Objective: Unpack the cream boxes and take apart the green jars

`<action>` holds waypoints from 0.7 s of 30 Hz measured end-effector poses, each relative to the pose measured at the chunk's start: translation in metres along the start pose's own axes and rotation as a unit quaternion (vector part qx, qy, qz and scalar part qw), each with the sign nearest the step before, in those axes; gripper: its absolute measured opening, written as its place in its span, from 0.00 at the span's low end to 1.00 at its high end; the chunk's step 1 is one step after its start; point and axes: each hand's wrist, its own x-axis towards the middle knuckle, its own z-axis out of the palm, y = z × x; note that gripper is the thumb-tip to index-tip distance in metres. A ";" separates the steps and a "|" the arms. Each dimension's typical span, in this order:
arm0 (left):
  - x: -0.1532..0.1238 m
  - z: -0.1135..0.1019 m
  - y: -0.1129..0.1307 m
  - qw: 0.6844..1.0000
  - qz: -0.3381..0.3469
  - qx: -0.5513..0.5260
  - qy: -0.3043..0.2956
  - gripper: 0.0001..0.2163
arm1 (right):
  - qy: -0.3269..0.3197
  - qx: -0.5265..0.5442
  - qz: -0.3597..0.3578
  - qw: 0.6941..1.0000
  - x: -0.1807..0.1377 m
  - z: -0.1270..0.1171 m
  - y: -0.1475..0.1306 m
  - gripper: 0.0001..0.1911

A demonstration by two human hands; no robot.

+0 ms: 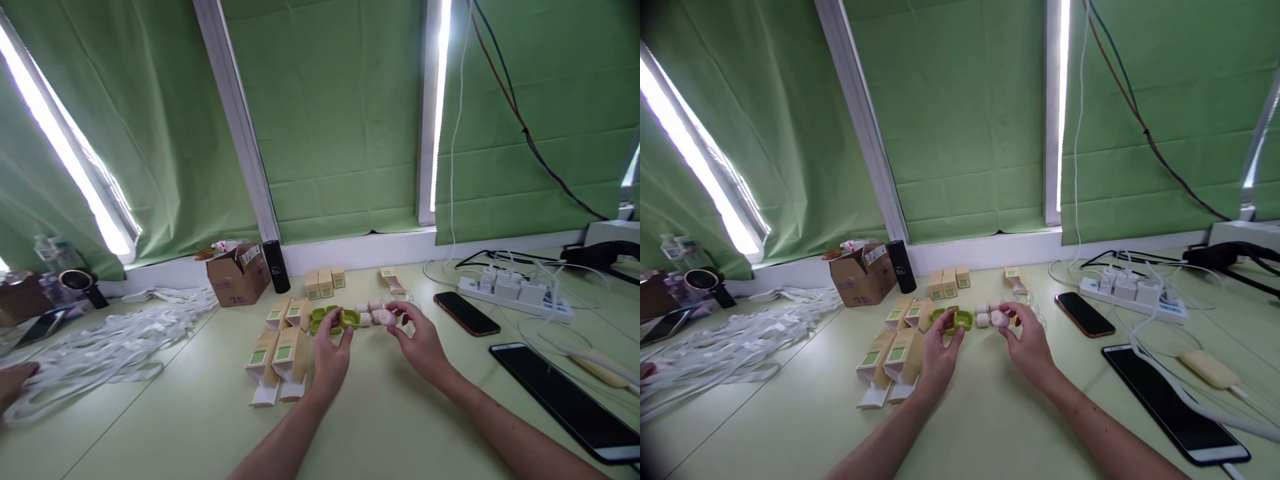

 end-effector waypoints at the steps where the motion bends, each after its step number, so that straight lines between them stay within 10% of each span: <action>1: 0.000 0.000 0.000 1.000 0.001 0.000 0.003 0.18 | -0.003 -0.040 -0.040 0.998 0.000 -0.001 0.003 0.15; 8: -0.001 0.002 0.000 1.000 0.009 0.008 0.012 0.18 | -0.050 -0.236 -0.203 0.949 0.001 0.005 0.025 0.19; 21: -0.003 0.002 0.002 1.000 0.006 0.020 0.006 0.19 | -0.077 -0.354 -0.194 0.912 -0.004 0.012 0.032 0.16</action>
